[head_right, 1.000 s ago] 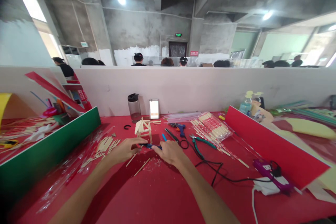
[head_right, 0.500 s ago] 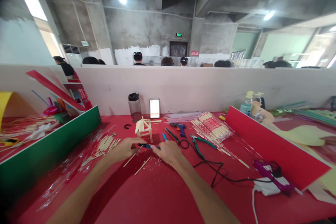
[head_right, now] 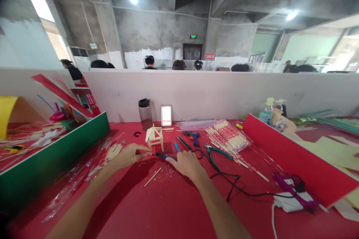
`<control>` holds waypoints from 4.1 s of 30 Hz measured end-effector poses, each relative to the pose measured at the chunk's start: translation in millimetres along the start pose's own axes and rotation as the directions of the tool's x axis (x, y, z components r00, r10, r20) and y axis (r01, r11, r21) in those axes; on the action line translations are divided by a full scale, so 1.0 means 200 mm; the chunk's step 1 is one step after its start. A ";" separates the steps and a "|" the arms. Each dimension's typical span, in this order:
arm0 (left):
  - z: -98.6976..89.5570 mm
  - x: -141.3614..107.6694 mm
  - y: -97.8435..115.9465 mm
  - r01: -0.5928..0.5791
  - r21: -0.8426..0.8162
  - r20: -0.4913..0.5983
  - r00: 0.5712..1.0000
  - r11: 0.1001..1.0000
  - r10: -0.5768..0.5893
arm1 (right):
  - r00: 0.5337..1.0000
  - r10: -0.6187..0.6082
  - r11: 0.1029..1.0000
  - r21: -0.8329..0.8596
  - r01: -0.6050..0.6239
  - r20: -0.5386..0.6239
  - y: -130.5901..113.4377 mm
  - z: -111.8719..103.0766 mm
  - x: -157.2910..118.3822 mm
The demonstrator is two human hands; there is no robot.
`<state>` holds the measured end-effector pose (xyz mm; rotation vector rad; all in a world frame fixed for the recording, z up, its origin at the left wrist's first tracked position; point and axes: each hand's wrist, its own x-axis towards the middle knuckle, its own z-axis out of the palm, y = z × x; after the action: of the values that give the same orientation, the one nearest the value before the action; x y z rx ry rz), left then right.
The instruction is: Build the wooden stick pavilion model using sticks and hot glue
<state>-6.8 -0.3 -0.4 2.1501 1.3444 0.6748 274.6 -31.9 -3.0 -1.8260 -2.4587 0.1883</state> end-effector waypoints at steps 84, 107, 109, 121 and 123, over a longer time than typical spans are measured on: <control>0.36 0.06 0.12 -0.105 -0.669 -0.452 0.843 0.736 -0.291 | 0.786 -0.097 0.581 0.606 0.543 -0.611 -0.18 -0.13 0.49; 0.28 0.06 0.10 -0.021 -0.683 -0.418 0.831 0.730 -0.367 | 0.791 -0.214 0.613 0.552 0.566 -0.573 -0.18 -0.01 0.54; 0.28 0.07 0.07 -0.020 -0.686 -0.413 0.834 0.728 -0.366 | 0.798 -0.209 0.628 0.548 0.553 -0.565 -0.19 -0.02 0.54; 0.28 0.07 0.06 -0.047 -0.722 -0.397 0.846 0.691 -0.357 | 0.784 -0.208 0.614 0.546 0.571 -0.586 -0.19 -0.02 0.55; 0.29 0.07 0.05 -0.037 -0.724 -0.395 0.841 0.689 -0.370 | 0.782 -0.209 0.616 0.542 0.572 -0.587 -0.19 -0.02 0.54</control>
<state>41.7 0.2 -35.2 1.2180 1.2110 1.4899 207.7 61.9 4.5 -0.8251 -1.9558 0.4974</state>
